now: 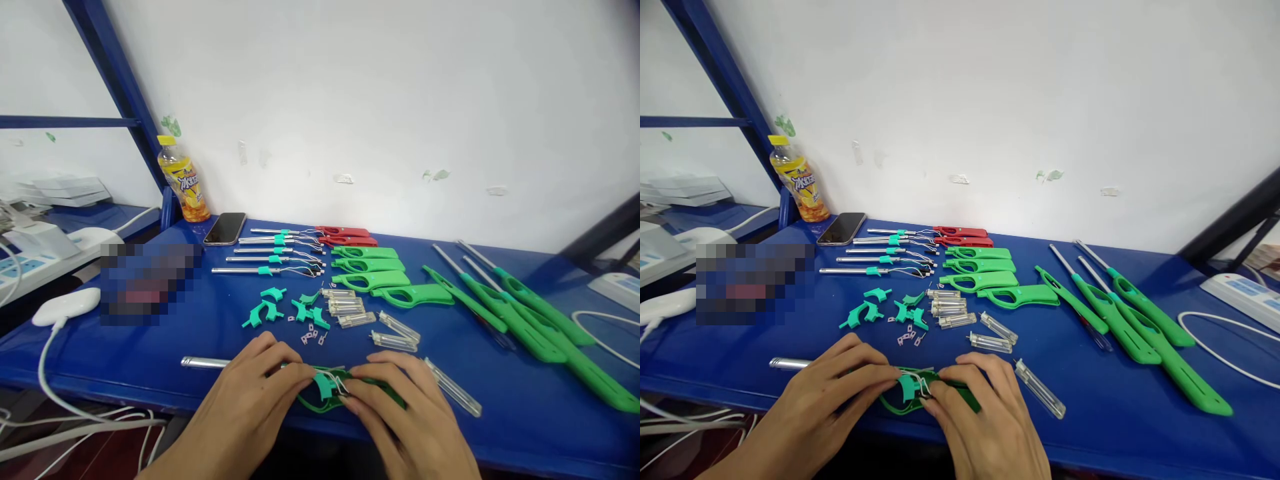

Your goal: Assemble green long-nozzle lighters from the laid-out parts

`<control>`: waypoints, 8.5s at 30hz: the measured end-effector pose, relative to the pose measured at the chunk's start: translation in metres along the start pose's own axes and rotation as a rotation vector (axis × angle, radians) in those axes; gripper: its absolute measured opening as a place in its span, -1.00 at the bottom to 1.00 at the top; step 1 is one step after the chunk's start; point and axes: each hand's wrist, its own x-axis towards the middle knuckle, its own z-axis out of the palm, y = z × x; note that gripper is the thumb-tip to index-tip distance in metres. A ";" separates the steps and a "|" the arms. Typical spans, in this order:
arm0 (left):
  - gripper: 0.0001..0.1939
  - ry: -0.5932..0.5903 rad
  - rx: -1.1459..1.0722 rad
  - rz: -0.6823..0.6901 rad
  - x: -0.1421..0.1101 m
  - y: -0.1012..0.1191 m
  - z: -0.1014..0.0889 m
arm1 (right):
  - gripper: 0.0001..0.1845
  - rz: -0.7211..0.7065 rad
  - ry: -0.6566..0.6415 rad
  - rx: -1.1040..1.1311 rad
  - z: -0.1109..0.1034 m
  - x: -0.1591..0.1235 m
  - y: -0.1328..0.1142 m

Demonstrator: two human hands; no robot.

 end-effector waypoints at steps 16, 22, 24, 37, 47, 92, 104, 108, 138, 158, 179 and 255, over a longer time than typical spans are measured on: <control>-0.50 0.017 0.058 0.058 -0.006 -0.006 0.004 | -0.81 0.015 -0.017 0.029 0.000 0.001 -0.003; -0.48 0.013 0.076 0.063 -0.003 -0.006 0.003 | -0.81 0.018 -0.023 0.026 0.000 -0.001 -0.004; -0.49 0.011 0.069 0.043 -0.004 -0.006 0.003 | -0.81 0.013 -0.015 0.027 0.000 -0.001 -0.004; -0.45 0.025 0.047 0.041 -0.004 -0.005 0.002 | -0.82 0.016 -0.013 0.020 0.001 0.001 -0.003; -0.54 -0.015 0.031 0.037 -0.007 -0.006 0.003 | -0.82 0.043 -0.030 0.041 0.000 0.000 -0.006; -0.74 0.173 0.115 0.025 0.001 0.019 0.006 | -0.83 0.056 -0.039 0.131 0.000 0.001 -0.003; -0.77 0.053 0.101 -0.033 -0.012 0.010 0.011 | -0.82 0.095 -0.014 0.196 -0.003 0.003 0.000; -0.78 0.042 0.101 -0.037 -0.011 0.009 0.012 | -0.82 0.083 0.017 0.201 0.000 0.004 -0.001; -0.69 0.061 0.102 -0.041 -0.004 0.015 0.013 | -0.93 0.038 0.079 0.140 -0.001 0.003 -0.002; -0.67 0.083 0.116 -0.001 -0.007 0.012 0.009 | -0.89 -0.158 -0.059 -0.176 -0.007 0.003 -0.008; -0.77 0.202 0.177 -0.118 -0.012 -0.001 -0.022 | -0.88 -0.046 -0.010 -0.077 -0.002 0.002 -0.012; -0.80 -0.407 0.187 -0.221 0.049 -0.018 -0.027 | -0.87 0.229 -0.344 -0.085 -0.055 0.061 0.054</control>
